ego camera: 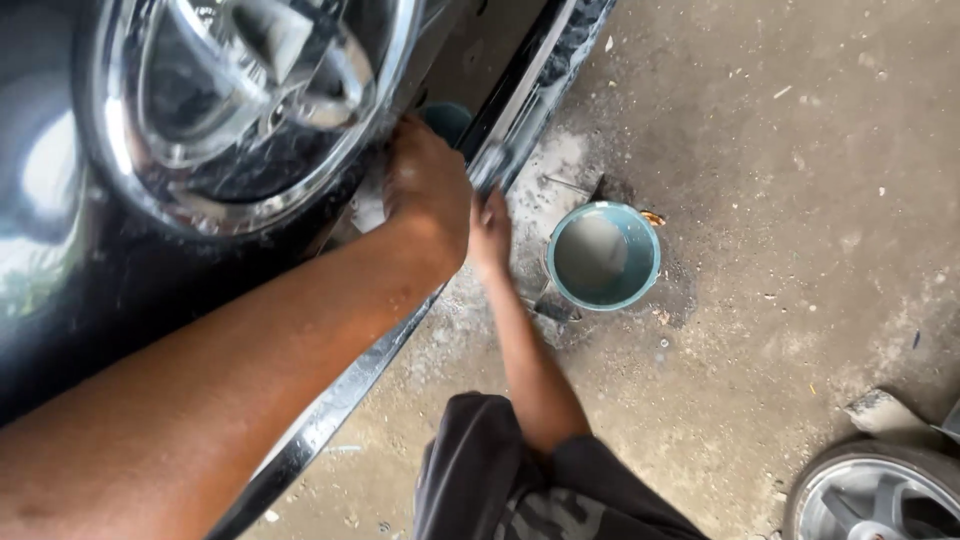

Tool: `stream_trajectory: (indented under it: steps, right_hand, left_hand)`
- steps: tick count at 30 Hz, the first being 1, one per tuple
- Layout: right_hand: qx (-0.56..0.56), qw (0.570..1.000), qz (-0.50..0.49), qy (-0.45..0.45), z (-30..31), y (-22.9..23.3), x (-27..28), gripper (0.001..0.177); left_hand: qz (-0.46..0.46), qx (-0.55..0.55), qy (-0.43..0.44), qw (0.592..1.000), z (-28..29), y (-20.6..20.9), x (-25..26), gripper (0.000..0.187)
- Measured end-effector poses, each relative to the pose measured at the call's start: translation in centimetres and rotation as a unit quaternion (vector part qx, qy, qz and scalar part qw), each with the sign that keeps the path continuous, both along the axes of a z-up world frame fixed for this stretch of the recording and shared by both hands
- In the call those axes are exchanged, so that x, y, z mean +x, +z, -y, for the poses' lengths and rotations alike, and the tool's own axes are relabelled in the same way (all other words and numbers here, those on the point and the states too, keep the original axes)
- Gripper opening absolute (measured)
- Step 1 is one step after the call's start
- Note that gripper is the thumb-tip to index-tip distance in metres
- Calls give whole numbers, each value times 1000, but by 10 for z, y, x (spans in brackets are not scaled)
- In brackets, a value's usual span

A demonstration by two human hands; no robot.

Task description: The person scrubs the rear bumper of a black car using a soapy sponge and a cloth. They repeatedly dip the sponge into a bucket of water and wipe the surface, focusing on the lower trim and the area around the taillight.

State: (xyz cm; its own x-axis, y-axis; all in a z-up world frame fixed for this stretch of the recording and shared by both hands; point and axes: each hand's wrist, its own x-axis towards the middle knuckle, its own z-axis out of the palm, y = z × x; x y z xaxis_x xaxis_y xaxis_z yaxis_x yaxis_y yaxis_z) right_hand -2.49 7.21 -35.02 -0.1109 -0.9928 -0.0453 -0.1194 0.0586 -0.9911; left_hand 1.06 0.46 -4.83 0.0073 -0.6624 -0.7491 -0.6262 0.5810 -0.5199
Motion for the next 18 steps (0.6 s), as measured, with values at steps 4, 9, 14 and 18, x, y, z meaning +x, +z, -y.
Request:
stream_trajectory:
  steps: [4,9,14,18]
  right_hand:
    - [222,952,213,-4,36,17,-21,62]
    - [284,954,90,32,-49,61,7,71]
    - [145,973,178,13,46,-50,-22,48]
    - [312,936,162,-3,40,18,-22,58]
  left_hand:
    - [19,-60,-50,997,-5,-4,-1,39]
    - [18,-27,-21,999,-8,3,-3,71]
    - [7,-61,-56,997,-4,8,-5,42]
    - [21,-2,-88,996,-2,11,-7,45]
